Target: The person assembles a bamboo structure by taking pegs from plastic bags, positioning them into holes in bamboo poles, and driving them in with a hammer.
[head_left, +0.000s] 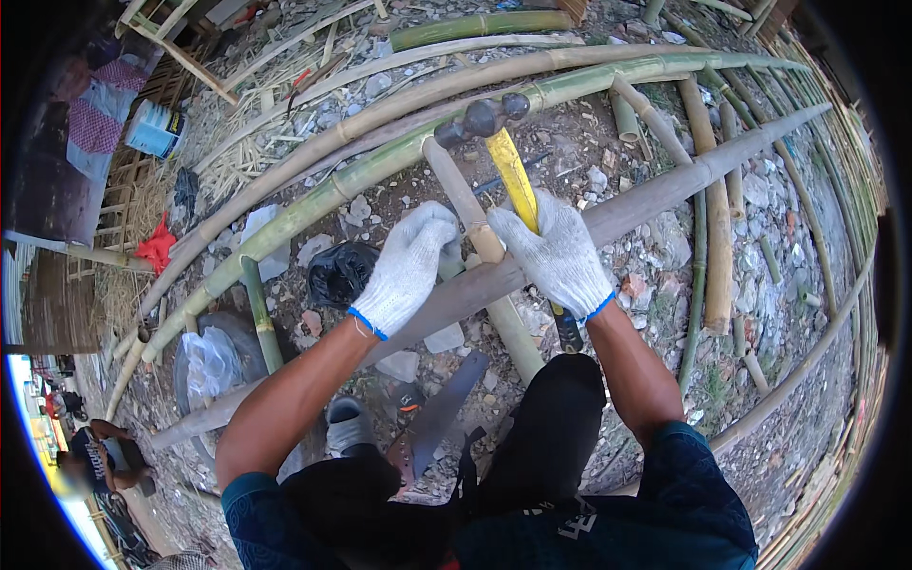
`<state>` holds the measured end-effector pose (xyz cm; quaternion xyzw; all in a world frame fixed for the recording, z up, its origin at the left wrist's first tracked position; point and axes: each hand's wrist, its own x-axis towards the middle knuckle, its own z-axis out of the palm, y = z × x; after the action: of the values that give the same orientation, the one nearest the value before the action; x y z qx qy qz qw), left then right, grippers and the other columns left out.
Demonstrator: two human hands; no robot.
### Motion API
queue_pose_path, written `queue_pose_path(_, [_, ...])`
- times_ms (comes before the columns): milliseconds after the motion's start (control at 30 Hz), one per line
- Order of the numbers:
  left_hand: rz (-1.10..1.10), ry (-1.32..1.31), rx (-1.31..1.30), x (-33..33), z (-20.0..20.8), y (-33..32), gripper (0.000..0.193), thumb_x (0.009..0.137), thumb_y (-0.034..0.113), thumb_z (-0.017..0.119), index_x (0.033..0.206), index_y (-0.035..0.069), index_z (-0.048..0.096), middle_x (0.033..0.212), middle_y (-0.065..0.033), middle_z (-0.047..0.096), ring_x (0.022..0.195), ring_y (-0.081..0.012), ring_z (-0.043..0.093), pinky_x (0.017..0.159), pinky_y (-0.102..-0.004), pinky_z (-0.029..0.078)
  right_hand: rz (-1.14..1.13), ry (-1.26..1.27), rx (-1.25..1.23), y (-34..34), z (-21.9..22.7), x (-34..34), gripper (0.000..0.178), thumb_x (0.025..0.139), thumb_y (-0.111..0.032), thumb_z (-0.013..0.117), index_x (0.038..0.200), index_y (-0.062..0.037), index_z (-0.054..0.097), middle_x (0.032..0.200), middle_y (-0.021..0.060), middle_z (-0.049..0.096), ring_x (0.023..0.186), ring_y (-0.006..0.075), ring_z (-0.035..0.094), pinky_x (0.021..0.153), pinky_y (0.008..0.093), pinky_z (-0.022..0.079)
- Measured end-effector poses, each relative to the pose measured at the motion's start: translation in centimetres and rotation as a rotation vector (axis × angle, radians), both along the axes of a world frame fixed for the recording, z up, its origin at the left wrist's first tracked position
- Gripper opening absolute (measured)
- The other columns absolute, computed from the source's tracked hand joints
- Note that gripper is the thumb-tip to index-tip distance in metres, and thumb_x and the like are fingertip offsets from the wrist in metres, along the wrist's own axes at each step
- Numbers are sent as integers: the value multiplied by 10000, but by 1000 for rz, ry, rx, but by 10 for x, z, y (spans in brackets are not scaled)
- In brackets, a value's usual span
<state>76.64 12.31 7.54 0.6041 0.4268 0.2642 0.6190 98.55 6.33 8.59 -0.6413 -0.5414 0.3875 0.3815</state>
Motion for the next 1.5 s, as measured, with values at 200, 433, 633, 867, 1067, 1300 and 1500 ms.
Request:
queue_pose_path(200, [73,326,313,-7,15,-19,245,1041,209,601,1115,-4,695,1065,-115,680,1010,-210,664,921,-356,526,36,-103,135,-2,3,-20,444,989,-400,700,972,39,636,898,297,663,889,503,665,773,538,512])
queue_pose_path(433, [33,443,627,1,35,-30,253,987,204,697,1131,7,762,1137,-156,730,1071,-288,693,970,-388,524,95,-205,101,-11,2,-15,477,994,-433,696,975,41,644,895,302,666,893,504,668,784,549,513])
queue_pose_path(633, [-71,358,540,7,17,-18,282,966,243,707,1114,12,768,1064,-164,763,984,-268,737,903,-369,558,-12,-252,85,-14,1,-18,479,991,-448,724,1031,27,674,880,250,674,827,412,671,754,479,512])
queue_pose_path(867, [-309,403,229,40,-6,-7,284,961,234,733,1095,-14,763,1040,-89,761,1010,-117,658,932,-323,519,-198,-193,102,-21,-20,-5,494,981,-445,698,975,48,667,895,304,687,893,486,691,783,536,527])
queue_pose_path(1067, [-220,329,337,44,-59,-10,286,942,243,725,1080,-4,765,1067,-157,764,1010,-241,719,952,-372,532,-155,-224,-41,-49,-40,19,547,995,-511,656,1002,36,656,925,318,681,924,502,676,811,543,522])
queue_pose_path(1300, [-173,266,305,33,-108,-3,289,936,229,739,1104,-3,775,1125,-165,760,1065,-289,720,971,-379,532,-146,-362,-201,-89,-57,20,480,1044,-480,576,1055,-2,621,929,301,696,914,498,692,805,566,519])
queue_pose_path(1500, [-208,263,437,33,-116,-5,292,946,262,717,1061,0,778,1118,-173,755,1062,-325,715,966,-393,537,-132,-313,-102,-103,-52,8,451,1093,-331,515,1425,-26,527,996,327,709,950,514,699,836,585,533])
